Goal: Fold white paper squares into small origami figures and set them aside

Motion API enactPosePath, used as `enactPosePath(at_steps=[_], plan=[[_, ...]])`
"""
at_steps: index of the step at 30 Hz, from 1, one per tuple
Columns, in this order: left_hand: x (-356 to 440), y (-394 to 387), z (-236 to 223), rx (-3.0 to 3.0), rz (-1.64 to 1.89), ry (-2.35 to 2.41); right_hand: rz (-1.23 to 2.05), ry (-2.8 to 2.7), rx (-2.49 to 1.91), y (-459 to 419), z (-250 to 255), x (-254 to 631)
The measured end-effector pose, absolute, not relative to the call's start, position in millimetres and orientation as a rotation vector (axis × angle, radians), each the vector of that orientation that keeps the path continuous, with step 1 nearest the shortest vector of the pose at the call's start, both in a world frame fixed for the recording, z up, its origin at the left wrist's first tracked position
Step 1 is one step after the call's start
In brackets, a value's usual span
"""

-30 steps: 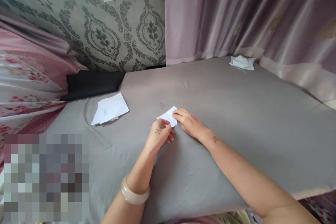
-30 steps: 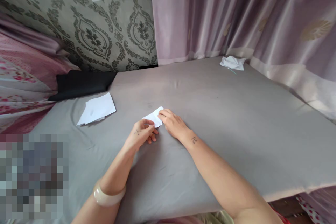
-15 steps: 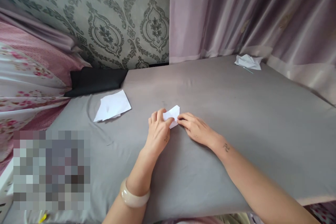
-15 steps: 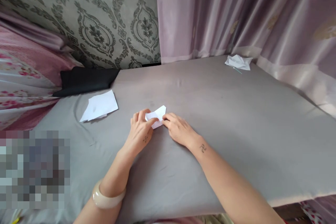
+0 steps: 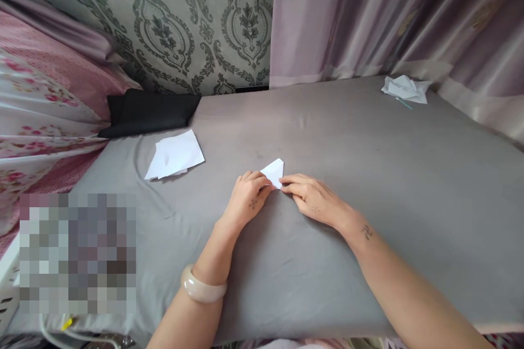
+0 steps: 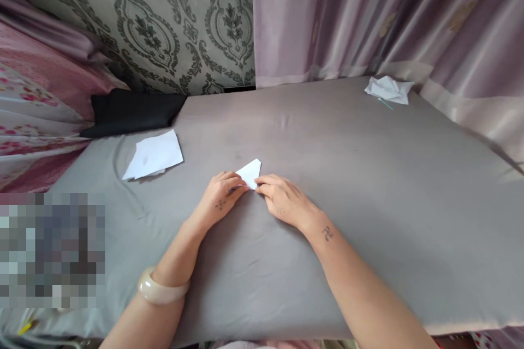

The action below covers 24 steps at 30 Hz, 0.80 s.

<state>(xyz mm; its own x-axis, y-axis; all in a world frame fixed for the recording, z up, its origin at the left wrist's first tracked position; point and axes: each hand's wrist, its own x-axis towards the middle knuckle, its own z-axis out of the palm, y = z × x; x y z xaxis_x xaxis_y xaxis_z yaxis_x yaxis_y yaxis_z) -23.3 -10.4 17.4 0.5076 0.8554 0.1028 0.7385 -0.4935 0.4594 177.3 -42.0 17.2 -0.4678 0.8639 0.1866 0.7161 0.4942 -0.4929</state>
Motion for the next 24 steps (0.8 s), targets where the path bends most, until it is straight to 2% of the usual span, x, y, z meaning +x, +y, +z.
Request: enactPosePath(at_steps=[13,24], plan=[[-15,0,21,2.071,0.456,1.53,0.571,-2.262,-1.347,-41,23,177],[-12,5,17,2.045,0.477,1.564,0.622,-2.248,-1.261,-40,20,180]])
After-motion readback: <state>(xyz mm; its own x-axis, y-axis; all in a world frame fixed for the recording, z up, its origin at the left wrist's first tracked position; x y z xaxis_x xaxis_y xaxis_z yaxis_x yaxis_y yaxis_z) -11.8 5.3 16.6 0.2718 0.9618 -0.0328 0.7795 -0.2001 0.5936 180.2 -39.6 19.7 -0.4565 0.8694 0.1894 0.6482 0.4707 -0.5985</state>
